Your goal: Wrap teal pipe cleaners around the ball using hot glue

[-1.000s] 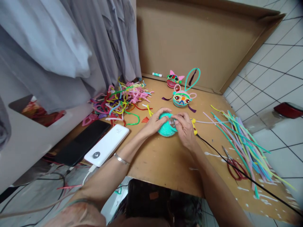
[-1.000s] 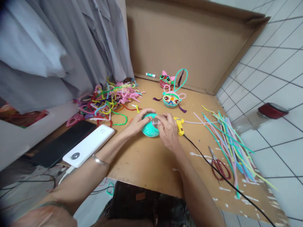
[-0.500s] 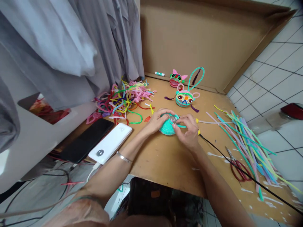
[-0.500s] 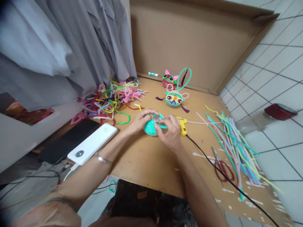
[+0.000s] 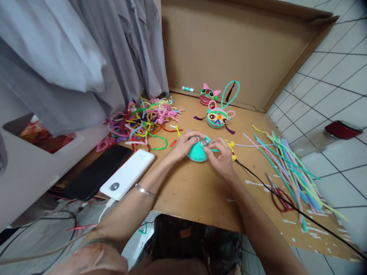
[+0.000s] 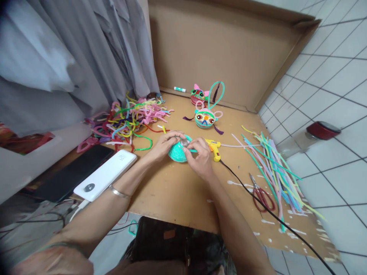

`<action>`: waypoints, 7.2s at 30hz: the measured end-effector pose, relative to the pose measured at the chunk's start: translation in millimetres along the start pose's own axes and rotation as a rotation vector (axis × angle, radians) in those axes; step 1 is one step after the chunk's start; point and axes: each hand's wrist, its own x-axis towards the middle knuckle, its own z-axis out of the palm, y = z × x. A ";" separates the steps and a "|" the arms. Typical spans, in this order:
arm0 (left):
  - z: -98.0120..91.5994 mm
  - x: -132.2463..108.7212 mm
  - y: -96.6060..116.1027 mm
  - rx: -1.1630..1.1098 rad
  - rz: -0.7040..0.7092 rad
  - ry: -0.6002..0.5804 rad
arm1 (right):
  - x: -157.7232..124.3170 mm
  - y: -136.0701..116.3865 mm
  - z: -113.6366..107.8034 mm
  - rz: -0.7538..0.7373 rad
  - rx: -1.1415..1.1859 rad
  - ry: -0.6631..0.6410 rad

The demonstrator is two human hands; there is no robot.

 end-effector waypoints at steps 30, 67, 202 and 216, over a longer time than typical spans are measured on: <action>1.5 2.0 -1.9 -0.227 -0.133 0.060 | -1.5 5.5 3.0 -0.055 0.080 -0.083; -3.5 2.3 3.1 -0.224 -0.151 -0.003 | 4.9 6.7 -8.9 0.062 0.147 -0.236; 4.4 -5.7 -9.3 0.109 -0.041 0.002 | -11.9 35.0 12.6 0.267 0.085 -0.117; -9.4 -2.5 -0.3 0.112 -0.051 -0.062 | -8.4 25.3 3.5 0.183 0.088 -0.095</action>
